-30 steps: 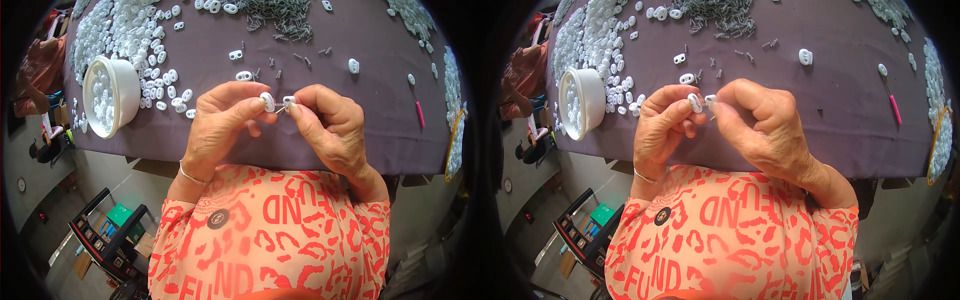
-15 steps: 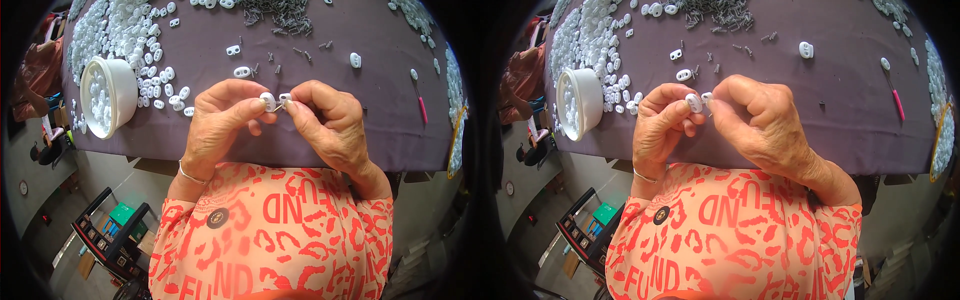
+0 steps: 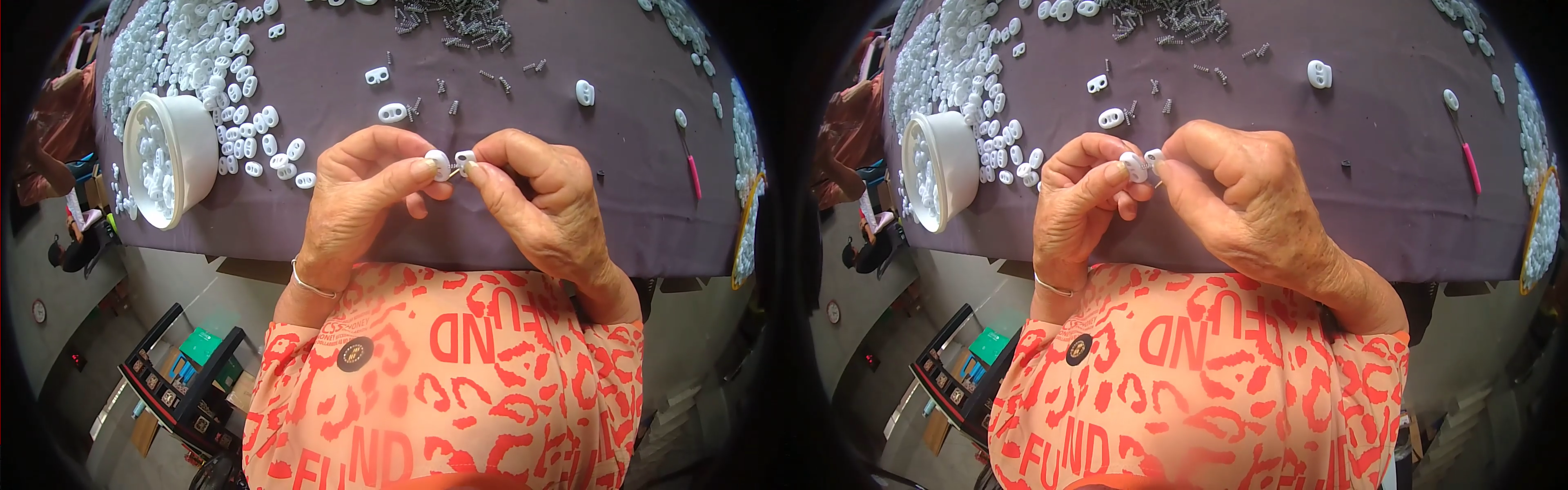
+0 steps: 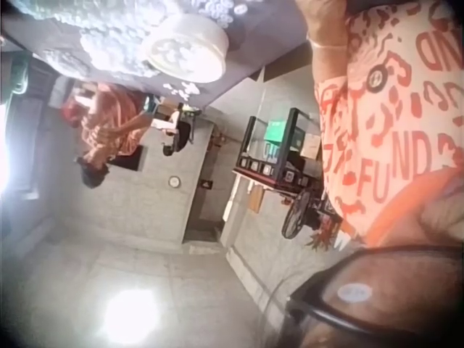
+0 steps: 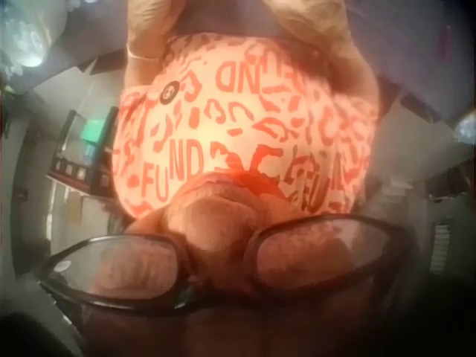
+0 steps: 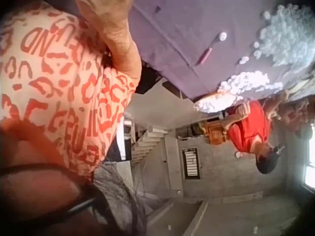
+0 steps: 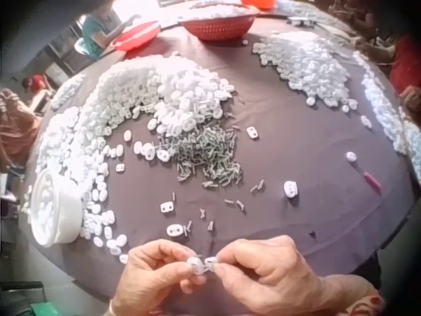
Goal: The person assembles plastic cord locks by inserting springs into the plastic components and pressing the pieces together by hand.
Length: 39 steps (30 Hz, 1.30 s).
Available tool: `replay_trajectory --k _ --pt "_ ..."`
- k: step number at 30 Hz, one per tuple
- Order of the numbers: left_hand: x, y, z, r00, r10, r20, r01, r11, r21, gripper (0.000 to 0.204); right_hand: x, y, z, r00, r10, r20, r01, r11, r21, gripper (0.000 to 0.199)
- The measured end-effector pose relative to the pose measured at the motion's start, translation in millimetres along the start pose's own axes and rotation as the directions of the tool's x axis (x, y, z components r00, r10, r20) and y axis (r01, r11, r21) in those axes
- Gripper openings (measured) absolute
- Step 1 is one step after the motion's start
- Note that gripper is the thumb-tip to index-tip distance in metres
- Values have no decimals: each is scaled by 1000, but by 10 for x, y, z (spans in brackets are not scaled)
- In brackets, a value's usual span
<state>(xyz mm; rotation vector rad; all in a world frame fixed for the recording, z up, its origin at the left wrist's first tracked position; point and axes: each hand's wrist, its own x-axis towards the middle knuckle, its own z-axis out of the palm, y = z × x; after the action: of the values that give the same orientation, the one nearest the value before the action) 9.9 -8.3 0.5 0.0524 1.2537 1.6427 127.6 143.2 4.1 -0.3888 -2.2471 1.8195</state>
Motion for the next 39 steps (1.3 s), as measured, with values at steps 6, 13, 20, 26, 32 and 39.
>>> replay_trajectory --k 6,13,20,26,32,39 --pt "3 2 -12 1000 -8 2 8 1000 5 13 1 -12 -5 1000 12 11 -11 1000 -12 6" --pt "13 -3 -26 999 -11 41 9 999 36 10 -2 23 12 1000 -24 14 24 1000 2 6" --pt "10 6 -6 999 -16 47 13 998 56 9 2 35 25 999 -12 40 11 999 44 6" --pt "1 1 22 999 -21 26 20 998 61 9 7 51 30 999 -18 38 16 999 40 5" --pt "-16 -16 56 1000 8 -24 -6 997 83 10 12 55 18 999 -3 51 1 1000 24 6" --pt "-45 -64 46 997 54 -56 -50 996 73 13 24 61 17 995 70 78 -71 997 12 7"
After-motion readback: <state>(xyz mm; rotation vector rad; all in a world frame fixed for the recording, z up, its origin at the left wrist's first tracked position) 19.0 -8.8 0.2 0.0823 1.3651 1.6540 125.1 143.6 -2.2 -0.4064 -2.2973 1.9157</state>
